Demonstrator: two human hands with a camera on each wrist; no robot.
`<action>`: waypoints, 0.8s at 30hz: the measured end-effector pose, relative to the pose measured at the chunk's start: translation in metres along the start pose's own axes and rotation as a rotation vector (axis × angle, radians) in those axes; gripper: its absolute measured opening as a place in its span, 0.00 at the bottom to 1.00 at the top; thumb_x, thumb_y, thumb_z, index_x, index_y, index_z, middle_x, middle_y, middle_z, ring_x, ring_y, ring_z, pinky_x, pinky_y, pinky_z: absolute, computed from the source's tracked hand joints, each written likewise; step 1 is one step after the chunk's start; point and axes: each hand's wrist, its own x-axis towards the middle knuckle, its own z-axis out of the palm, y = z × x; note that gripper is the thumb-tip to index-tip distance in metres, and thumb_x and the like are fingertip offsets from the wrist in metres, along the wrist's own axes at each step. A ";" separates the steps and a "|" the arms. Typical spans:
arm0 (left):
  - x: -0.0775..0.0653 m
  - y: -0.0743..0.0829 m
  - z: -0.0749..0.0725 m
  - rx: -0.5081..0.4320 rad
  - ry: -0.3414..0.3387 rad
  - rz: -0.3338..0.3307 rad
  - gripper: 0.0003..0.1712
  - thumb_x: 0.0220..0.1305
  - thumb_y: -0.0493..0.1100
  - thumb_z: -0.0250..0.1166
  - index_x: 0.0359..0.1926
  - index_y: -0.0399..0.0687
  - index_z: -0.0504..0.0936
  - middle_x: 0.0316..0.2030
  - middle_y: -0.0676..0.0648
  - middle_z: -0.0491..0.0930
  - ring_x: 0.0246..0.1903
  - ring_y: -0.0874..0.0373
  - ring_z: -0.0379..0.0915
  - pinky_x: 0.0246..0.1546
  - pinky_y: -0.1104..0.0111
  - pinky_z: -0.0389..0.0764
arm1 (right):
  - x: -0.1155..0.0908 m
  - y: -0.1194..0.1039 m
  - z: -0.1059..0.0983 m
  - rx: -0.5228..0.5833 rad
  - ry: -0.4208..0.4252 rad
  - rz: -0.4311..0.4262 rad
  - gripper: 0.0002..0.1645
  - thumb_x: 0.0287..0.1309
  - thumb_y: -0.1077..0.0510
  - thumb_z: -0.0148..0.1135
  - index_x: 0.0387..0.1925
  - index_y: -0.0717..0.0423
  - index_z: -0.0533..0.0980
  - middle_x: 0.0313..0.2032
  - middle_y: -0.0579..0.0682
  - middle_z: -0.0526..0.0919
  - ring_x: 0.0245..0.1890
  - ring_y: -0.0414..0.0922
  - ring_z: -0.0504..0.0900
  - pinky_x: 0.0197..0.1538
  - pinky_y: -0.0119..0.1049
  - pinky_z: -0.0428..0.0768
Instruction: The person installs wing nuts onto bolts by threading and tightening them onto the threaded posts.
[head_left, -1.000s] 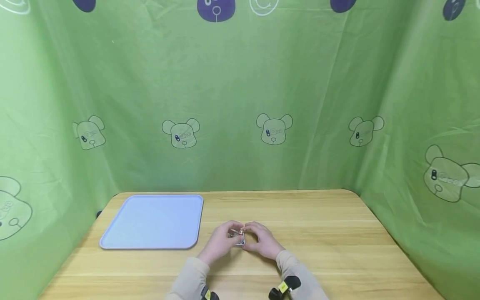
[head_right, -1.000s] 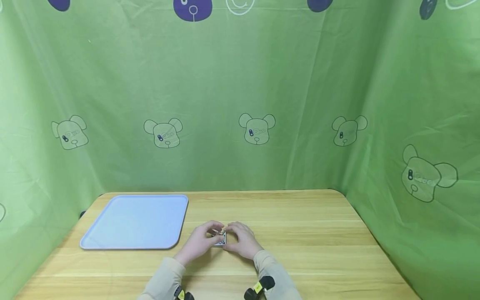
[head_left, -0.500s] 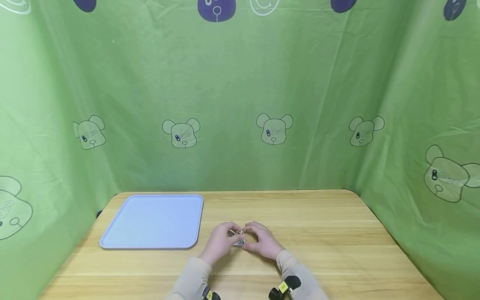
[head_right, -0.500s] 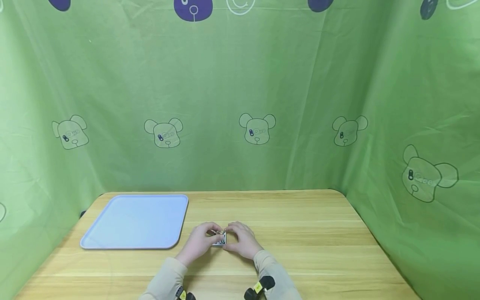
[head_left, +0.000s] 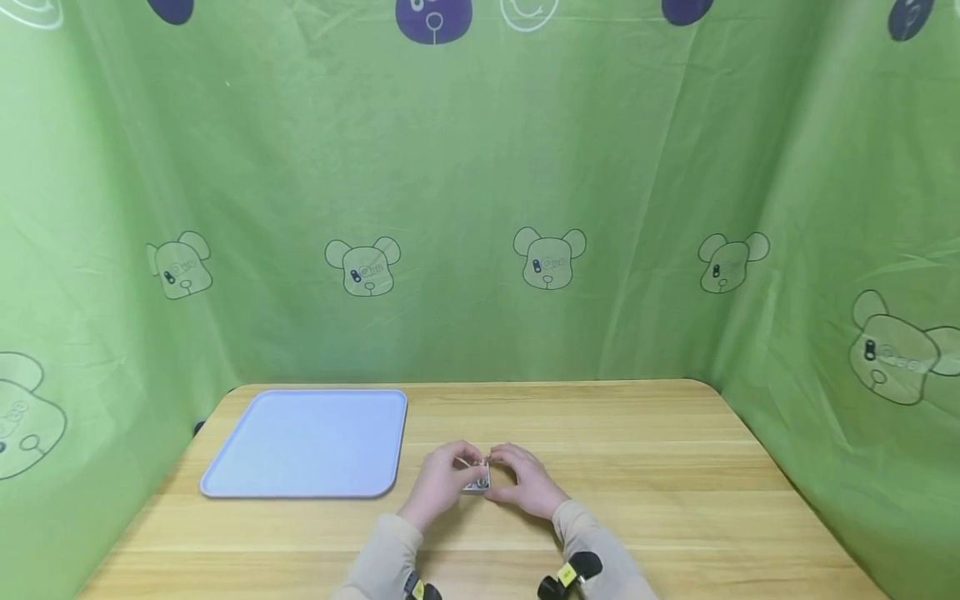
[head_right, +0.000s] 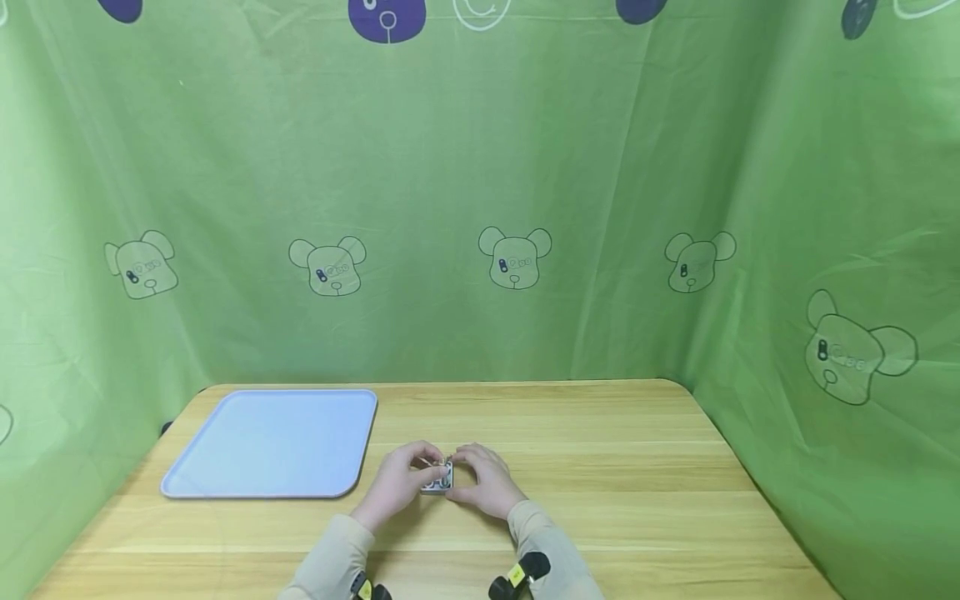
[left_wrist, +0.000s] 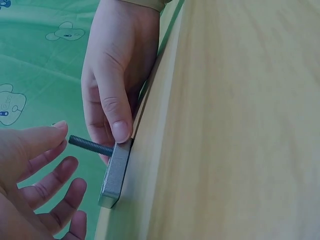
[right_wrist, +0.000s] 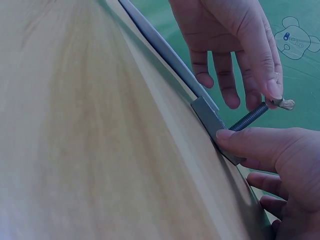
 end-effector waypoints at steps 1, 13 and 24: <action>0.000 0.000 0.000 0.003 0.003 0.005 0.08 0.58 0.45 0.70 0.36 0.49 0.83 0.36 0.50 0.84 0.35 0.60 0.78 0.38 0.68 0.78 | 0.000 0.000 0.000 -0.004 0.003 -0.008 0.34 0.47 0.48 0.73 0.54 0.59 0.75 0.62 0.62 0.73 0.67 0.64 0.65 0.68 0.67 0.55; 0.000 0.001 0.001 0.003 0.001 0.010 0.07 0.58 0.42 0.69 0.36 0.47 0.82 0.35 0.50 0.84 0.34 0.60 0.77 0.36 0.71 0.77 | 0.000 0.001 0.000 -0.006 -0.006 -0.002 0.36 0.48 0.47 0.73 0.56 0.59 0.74 0.63 0.62 0.72 0.68 0.65 0.63 0.68 0.68 0.53; -0.002 0.000 0.006 -0.003 0.032 -0.001 0.07 0.56 0.42 0.70 0.35 0.47 0.81 0.35 0.51 0.84 0.36 0.60 0.77 0.39 0.69 0.78 | 0.000 0.001 0.000 0.001 -0.004 0.006 0.36 0.48 0.47 0.73 0.56 0.60 0.74 0.63 0.63 0.72 0.69 0.65 0.62 0.68 0.68 0.52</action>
